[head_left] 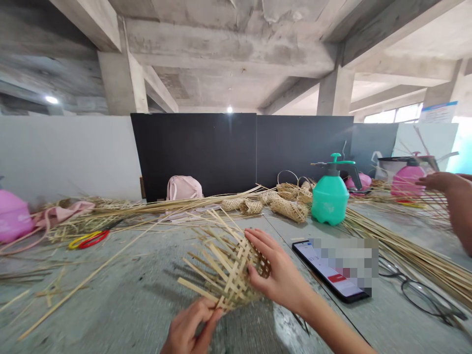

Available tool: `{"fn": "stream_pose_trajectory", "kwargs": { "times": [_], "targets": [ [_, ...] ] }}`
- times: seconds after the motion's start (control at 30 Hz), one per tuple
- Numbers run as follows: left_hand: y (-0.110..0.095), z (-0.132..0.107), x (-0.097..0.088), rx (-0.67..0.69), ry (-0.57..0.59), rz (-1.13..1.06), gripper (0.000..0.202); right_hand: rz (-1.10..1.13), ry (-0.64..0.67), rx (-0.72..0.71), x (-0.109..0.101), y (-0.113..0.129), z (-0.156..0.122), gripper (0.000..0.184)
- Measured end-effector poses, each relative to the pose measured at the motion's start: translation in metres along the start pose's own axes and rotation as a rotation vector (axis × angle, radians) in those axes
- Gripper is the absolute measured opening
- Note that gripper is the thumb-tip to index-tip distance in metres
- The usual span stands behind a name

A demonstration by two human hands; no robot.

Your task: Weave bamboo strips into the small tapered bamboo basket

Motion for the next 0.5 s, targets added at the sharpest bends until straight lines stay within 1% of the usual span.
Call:
{"fn": "stream_pose_trajectory", "kwargs": {
  "times": [0.07, 0.2, 0.5],
  "targets": [
    [0.0, 0.001, -0.001, 0.028, 0.008, -0.02, 0.02, 0.0, 0.022, 0.0, 0.003, -0.003, -0.001, 0.06],
    [0.0, 0.0, -0.001, 0.043, 0.023, -0.005, 0.02, -0.028, 0.032, -0.008, 0.003, -0.005, 0.0, 0.055],
    [-0.01, 0.001, -0.001, 0.106, 0.031, 0.014, 0.021, -0.101, 0.003, -0.012, 0.002, -0.003, 0.001, 0.051]
  ]
}}
Point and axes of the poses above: each hand's wrist, its own z-axis towards the middle knuckle, its own x-axis out of the palm, y = z × x, the point moved 8 cm from there along z, towards the middle knuckle, and after that the axes turned 3 degrees about z, right-handed, at the moved point
